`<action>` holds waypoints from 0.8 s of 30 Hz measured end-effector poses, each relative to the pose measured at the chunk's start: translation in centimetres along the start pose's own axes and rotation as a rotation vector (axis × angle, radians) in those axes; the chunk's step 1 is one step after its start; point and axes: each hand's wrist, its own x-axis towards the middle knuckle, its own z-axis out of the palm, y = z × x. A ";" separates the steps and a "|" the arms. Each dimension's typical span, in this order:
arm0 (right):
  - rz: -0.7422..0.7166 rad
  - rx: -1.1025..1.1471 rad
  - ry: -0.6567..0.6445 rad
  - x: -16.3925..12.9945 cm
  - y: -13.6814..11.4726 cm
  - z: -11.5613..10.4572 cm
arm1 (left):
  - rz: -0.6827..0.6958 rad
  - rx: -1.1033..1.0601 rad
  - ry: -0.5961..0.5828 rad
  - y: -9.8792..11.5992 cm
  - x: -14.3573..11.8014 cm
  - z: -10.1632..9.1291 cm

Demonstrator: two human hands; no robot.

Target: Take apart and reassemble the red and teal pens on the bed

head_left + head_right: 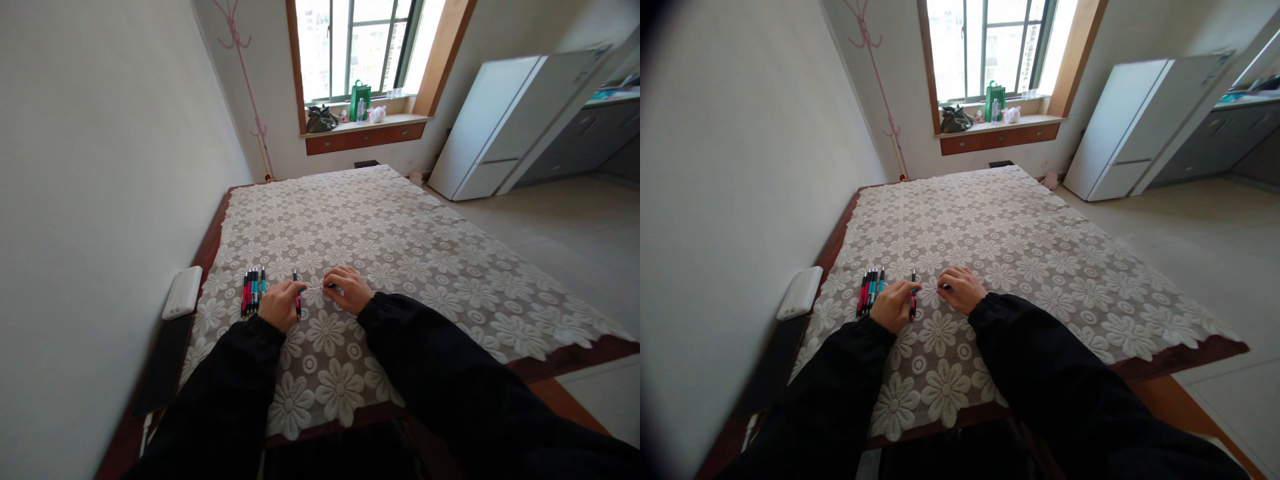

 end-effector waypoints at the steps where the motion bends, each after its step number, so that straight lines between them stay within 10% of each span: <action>1: 0.006 -0.005 -0.003 0.0 0.0 0.0 | 0.000 0.000 0.004 0.1 0.0 -0.1; 24: 0.068 -0.013 0.042 0.0 -0.1 -0.1 | -0.048 0.110 0.080 0.3 0.0 -0.1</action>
